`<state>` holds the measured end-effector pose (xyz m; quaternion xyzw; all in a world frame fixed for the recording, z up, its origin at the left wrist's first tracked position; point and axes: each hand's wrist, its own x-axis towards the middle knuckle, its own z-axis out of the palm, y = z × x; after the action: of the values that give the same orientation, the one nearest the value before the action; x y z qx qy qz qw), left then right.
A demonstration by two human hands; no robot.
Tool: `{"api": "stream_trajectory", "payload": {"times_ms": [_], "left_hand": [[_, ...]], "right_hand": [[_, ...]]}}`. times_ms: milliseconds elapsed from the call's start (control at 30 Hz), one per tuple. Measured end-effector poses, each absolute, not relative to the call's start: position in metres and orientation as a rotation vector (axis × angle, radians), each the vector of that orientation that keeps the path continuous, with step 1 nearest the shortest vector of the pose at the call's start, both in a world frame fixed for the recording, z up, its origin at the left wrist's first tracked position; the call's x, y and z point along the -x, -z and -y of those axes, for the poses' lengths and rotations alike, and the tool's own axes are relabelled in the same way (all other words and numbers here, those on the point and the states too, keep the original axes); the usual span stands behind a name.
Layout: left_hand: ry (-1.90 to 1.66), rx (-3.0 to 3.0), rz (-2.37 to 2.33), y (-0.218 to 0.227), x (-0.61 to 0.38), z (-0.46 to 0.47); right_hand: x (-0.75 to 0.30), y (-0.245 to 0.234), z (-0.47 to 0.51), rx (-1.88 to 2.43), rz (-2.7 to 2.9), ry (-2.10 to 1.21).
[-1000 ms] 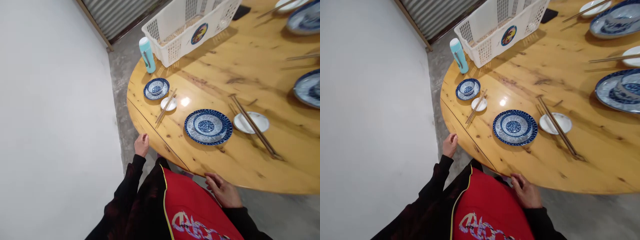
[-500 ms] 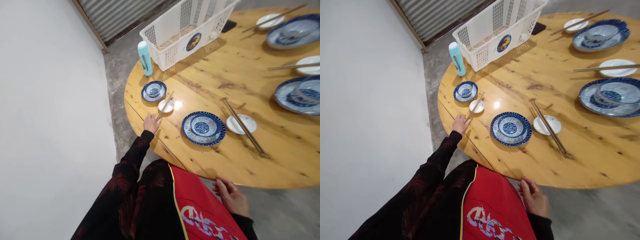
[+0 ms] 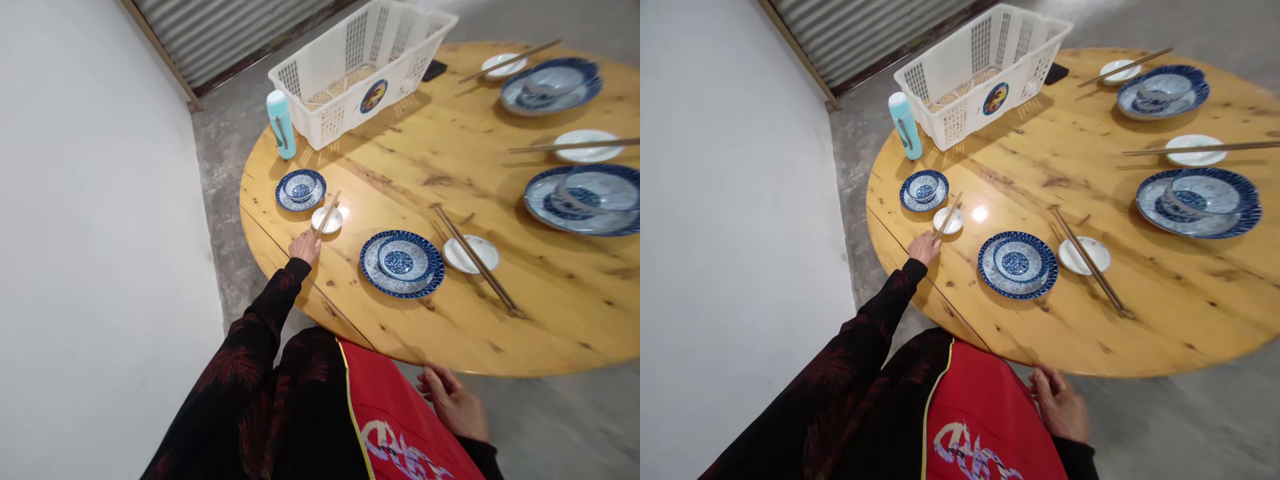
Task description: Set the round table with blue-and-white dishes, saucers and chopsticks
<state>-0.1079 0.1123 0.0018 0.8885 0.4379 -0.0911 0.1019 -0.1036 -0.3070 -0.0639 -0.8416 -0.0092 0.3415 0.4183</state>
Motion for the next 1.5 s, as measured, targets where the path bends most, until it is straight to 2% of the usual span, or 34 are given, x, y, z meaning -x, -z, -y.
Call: {"api": "stream_trajectory", "payload": {"times_ms": [1500], "left_hand": [[0.241,-2.606,-1.273,0.001,0.1,-0.115]], "right_hand": [[0.109,0.065,0.305,2.116,-0.026,-0.87]]}}
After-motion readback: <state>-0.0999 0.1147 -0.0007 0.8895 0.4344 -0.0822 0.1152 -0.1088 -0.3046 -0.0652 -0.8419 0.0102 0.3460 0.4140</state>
